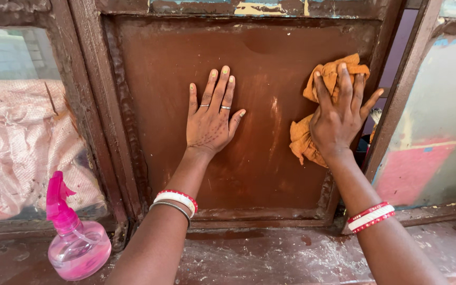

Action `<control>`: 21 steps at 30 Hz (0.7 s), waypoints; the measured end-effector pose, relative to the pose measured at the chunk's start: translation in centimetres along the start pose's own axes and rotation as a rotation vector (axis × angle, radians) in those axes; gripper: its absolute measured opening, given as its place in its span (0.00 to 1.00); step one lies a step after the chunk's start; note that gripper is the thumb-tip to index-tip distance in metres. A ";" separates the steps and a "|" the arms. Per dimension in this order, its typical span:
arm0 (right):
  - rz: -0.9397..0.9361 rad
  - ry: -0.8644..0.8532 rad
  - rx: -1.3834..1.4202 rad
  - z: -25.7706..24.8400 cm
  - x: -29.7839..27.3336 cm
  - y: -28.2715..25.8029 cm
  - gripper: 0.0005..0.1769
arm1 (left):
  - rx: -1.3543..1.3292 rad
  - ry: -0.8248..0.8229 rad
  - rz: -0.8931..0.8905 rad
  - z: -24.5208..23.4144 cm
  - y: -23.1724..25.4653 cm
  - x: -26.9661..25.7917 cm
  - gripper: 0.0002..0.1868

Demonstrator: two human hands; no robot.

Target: The person is cleaning the glass panes and metal frame of a window using a spray bottle of liquid and a cloth.

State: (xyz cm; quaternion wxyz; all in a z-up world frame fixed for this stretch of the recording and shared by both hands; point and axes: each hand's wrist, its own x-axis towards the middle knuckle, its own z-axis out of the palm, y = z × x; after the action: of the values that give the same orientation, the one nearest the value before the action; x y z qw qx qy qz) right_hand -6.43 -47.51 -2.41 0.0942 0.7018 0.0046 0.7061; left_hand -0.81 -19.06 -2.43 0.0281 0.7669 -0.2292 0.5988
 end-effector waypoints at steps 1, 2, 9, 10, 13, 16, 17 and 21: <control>0.000 -0.003 0.000 -0.2 -0.5 -0.1 0.27 | -0.001 -0.003 0.000 0.0 0.0 0.0 0.39; 0.004 0.000 0.005 -0.2 -1.0 -0.3 0.25 | 0.001 -0.005 -0.004 -0.1 0.1 -0.1 0.39; 0.033 -0.026 0.001 -0.4 -5.0 -1.0 0.25 | -0.005 0.002 -0.016 0.0 0.1 -0.3 0.39; 0.033 -0.030 -0.001 -0.5 -5.3 -0.9 0.25 | -0.008 -0.001 -0.016 0.1 0.2 -0.3 0.39; 0.039 -0.059 -0.026 -0.6 -6.2 -1.0 0.29 | -0.012 0.000 -0.011 0.2 0.2 -0.4 0.39; 0.047 -0.068 -0.020 -0.5 -7.3 -1.1 0.29 | -0.008 -0.004 -0.014 0.3 0.2 -0.9 0.39; 0.040 -0.063 -0.015 -0.5 -7.7 -1.1 0.28 | -0.006 -0.002 -0.014 0.3 0.2 -1.0 0.39; 0.013 -0.075 -0.017 -0.3 -9.2 -1.1 0.27 | -0.028 -0.035 -0.018 0.4 0.3 -1.5 0.40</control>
State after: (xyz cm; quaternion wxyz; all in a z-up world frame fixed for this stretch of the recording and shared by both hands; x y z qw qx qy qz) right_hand -6.59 -47.68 -11.65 0.0956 0.7269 -0.0096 0.6800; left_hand -0.85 -18.92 -4.03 0.0402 0.7788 -0.2310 0.5818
